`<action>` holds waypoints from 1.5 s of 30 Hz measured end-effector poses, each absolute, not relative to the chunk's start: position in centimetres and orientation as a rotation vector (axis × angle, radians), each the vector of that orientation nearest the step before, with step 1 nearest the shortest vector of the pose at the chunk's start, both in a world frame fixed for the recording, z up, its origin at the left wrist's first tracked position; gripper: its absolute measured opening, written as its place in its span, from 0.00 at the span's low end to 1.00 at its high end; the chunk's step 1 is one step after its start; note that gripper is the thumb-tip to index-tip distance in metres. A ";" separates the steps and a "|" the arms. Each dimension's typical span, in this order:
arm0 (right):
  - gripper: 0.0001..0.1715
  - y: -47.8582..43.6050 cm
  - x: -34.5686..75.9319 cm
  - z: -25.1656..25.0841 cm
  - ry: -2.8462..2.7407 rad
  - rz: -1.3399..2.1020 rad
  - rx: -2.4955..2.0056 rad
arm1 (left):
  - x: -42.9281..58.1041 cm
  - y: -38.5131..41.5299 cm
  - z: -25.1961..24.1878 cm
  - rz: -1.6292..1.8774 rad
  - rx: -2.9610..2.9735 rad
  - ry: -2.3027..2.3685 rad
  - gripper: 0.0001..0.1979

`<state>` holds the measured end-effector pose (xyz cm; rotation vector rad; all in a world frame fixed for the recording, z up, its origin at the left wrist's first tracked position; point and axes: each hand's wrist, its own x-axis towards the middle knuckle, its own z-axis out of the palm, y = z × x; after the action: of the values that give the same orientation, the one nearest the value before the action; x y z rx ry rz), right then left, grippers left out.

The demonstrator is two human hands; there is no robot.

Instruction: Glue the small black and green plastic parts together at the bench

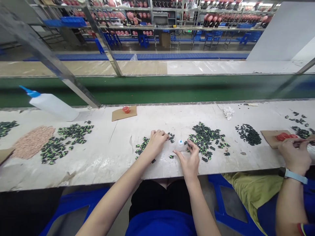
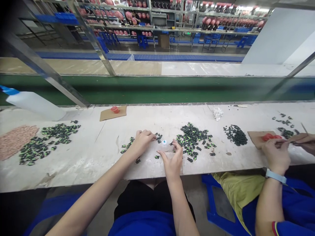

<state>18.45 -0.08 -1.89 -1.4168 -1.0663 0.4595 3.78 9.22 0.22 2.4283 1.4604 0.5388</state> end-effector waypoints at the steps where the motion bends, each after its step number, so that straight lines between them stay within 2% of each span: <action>1: 0.29 -0.7 18.3 -1.8 -1.057 0.412 -1.405 | 3.6 8.9 0.4 0.548 2.419 1.460 0.12; 3: 0.23 -1.9 17.8 -1.6 -1.032 0.445 -1.382 | 3.3 7.6 0.8 0.613 2.344 1.418 0.13; 5: 0.18 -2.8 17.2 -1.4 -0.983 0.642 -1.335 | 3.4 5.8 1.2 0.734 2.185 1.298 0.13; 8: 0.18 -3.2 16.3 -1.3 -0.854 0.914 -1.235 | 4.2 2.8 1.5 0.916 1.897 1.132 0.10; 13: 0.17 -2.9 16.1 -1.5 -0.717 1.024 -1.201 | 5.0 -0.2 1.1 1.092 1.742 1.122 0.09; 19: 0.17 -3.5 17.5 -1.5 -0.767 0.882 -1.383 | 4.2 0.2 -0.5 0.854 2.116 1.425 0.16; 23: 0.18 -4.2 18.0 -1.7 -1.006 0.753 -1.504 | 4.5 0.6 -1.2 0.707 2.275 1.506 0.09; 27: 0.17 -4.3 17.7 -1.9 -1.192 0.712 -1.519 | 4.7 0.8 -0.8 0.678 2.301 1.447 0.07; 37: 0.16 -4.3 17.8 -1.6 -1.124 0.790 -1.541 | 3.7 0.3 0.4 0.729 2.278 1.262 0.10; 45: 0.11 -4.3 18.5 0.2 -1.164 0.883 -1.401 | 3.1 0.3 1.1 0.793 2.011 1.148 0.08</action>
<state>18.51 -4.31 0.24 -1.4009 -1.1642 0.8835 3.12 0.31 1.11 2.0105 1.1482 0.7935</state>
